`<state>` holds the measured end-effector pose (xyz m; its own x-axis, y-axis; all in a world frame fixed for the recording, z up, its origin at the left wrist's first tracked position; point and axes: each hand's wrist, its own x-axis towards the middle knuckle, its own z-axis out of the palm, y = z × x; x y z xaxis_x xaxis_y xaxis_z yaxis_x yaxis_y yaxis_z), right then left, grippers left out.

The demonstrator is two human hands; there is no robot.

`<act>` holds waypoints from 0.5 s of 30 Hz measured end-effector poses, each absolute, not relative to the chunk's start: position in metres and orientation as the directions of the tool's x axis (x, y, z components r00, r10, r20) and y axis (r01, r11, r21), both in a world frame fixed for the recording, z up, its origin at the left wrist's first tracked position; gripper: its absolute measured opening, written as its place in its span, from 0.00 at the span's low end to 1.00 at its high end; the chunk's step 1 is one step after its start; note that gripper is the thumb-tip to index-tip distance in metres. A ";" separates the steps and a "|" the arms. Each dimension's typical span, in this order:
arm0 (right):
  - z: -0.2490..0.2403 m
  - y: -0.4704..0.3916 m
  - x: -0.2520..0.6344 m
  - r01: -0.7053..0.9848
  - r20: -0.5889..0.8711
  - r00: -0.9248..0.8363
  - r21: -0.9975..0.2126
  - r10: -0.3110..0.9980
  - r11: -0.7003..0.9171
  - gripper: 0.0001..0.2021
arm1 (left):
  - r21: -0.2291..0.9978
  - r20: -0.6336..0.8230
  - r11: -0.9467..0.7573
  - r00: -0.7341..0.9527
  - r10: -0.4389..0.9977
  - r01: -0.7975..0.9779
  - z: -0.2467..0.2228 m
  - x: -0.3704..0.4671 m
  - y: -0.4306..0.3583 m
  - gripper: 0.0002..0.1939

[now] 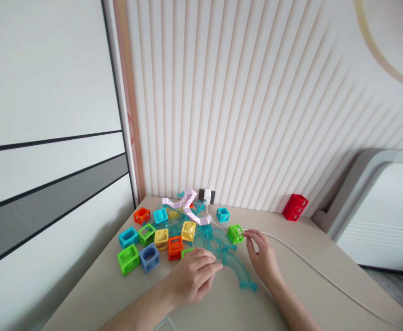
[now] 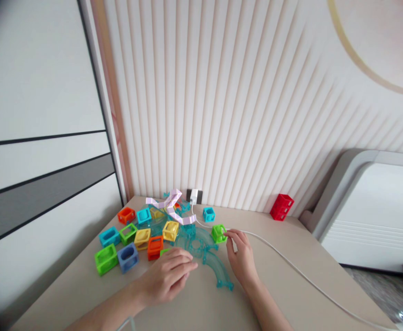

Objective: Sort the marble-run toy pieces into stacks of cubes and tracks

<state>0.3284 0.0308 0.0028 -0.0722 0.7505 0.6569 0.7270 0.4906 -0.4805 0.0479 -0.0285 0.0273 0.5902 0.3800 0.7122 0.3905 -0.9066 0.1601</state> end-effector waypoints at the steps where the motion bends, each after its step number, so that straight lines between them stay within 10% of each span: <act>1: 0.001 0.032 0.328 0.733 0.648 -0.082 -0.475 0.757 0.486 0.12 | 0.163 0.712 -0.906 0.589 0.383 0.391 0.028 0.048 -0.029 0.17; 15: -0.024 0.040 0.335 0.800 0.544 -0.137 -0.431 0.828 0.416 0.16 | 0.189 0.704 -0.902 0.587 0.401 0.389 0.031 0.049 -0.030 0.17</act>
